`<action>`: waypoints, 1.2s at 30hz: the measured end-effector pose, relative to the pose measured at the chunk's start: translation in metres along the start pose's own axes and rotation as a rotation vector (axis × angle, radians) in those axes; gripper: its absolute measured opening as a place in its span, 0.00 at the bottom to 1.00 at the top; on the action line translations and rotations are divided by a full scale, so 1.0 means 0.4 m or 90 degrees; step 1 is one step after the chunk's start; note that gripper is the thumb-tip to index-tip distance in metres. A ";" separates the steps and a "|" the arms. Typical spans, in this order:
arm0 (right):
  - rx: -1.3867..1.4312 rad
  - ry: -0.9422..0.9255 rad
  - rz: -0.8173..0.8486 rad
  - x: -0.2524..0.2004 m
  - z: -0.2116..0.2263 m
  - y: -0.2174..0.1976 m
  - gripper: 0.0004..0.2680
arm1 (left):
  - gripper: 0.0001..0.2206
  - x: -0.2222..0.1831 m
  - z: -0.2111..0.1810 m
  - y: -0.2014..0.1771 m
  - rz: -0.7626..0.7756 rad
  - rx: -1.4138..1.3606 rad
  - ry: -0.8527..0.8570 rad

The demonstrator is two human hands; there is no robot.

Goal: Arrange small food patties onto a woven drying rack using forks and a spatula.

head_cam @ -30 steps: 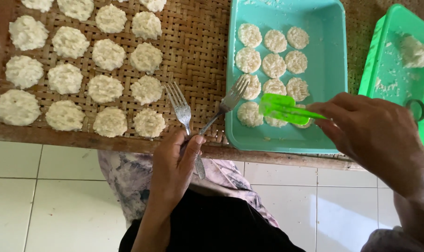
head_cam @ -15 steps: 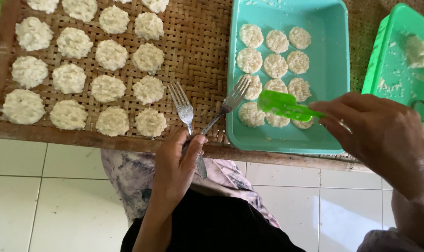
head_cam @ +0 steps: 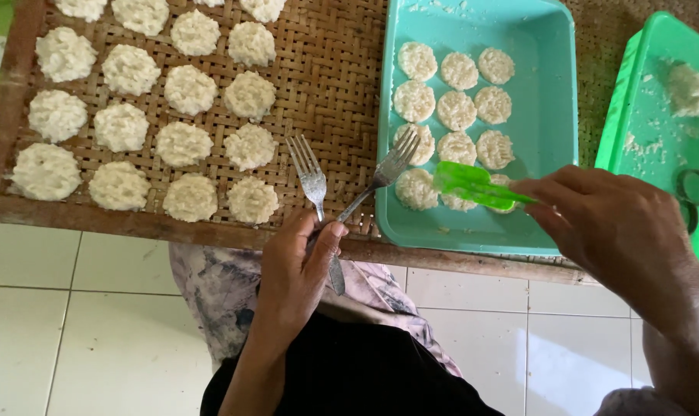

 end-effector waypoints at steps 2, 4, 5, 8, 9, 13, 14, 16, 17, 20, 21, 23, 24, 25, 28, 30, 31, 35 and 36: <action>-0.052 0.026 -0.013 -0.016 -0.015 0.000 0.11 | 0.15 0.000 -0.004 -0.004 -0.001 -0.016 0.002; -0.019 0.027 -0.010 -0.026 -0.007 -0.015 0.12 | 0.15 0.001 0.000 -0.003 0.003 -0.029 0.001; 0.015 0.028 -0.008 -0.031 -0.004 -0.022 0.12 | 0.15 0.003 0.002 -0.001 0.005 -0.043 0.000; 0.027 0.038 0.065 -0.036 -0.022 0.038 0.09 | 0.15 0.003 0.011 0.008 0.009 0.003 -0.002; 0.027 0.039 0.065 -0.034 -0.013 0.037 0.09 | 0.15 0.002 0.011 0.009 0.009 0.003 -0.002; 0.071 0.025 -0.055 -0.026 0.002 0.033 0.10 | 0.14 0.001 0.000 0.000 0.005 -0.005 0.017; 0.057 0.026 -0.077 -0.024 0.000 0.035 0.10 | 0.12 -0.001 -0.005 -0.004 0.008 -0.012 0.026; 0.080 0.024 -0.089 -0.029 -0.002 0.031 0.09 | 0.13 -0.002 0.003 -0.001 0.007 -0.026 0.023; 0.103 0.023 -0.101 -0.032 -0.003 0.029 0.08 | 0.14 -0.003 0.007 0.001 0.008 -0.040 0.021; 0.041 -0.008 -0.099 -0.021 -0.004 0.072 0.10 | 0.13 -0.002 0.010 0.007 -0.012 0.021 0.040; 0.041 -0.008 -0.100 -0.021 -0.010 0.061 0.10 | 0.13 0.000 0.015 0.008 -0.012 0.022 0.041; 0.063 -0.006 -0.112 -0.019 -0.022 0.041 0.09 | 0.16 -0.001 0.026 0.008 -0.007 0.040 0.033; 0.064 -0.005 -0.110 -0.009 -0.013 0.033 0.09 | 0.16 -0.003 0.017 0.005 -0.005 0.040 0.032; 0.088 -0.012 -0.119 0.001 -0.004 0.025 0.09 | 0.15 -0.004 0.008 0.002 0.001 0.022 0.027; 0.101 -0.029 -0.085 0.046 0.016 0.016 0.10 | 0.14 -0.003 -0.008 0.000 0.009 -0.004 0.014; 0.093 -0.044 -0.038 0.073 0.029 0.016 0.11 | 0.14 -0.006 -0.005 -0.002 0.010 -0.012 -0.001; 0.056 -0.070 -0.032 0.083 0.037 0.013 0.11 | 0.14 -0.007 -0.001 -0.003 0.012 -0.023 0.001; -0.020 -0.099 0.057 0.105 0.045 -0.005 0.11 | 0.15 -0.011 0.005 -0.009 0.007 -0.058 -0.025; -0.021 -0.100 0.058 0.102 0.046 -0.018 0.11 | 0.15 -0.009 0.006 -0.009 0.006 -0.059 -0.027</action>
Point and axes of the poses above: each hand's wrist, its own x-axis towards the middle knuckle, its own y-axis out of the palm, z = x × y, the point moved 2 cm from there along x, towards the middle knuckle, and after that the axes turned 1 degree about z, right-handed, at the moved point
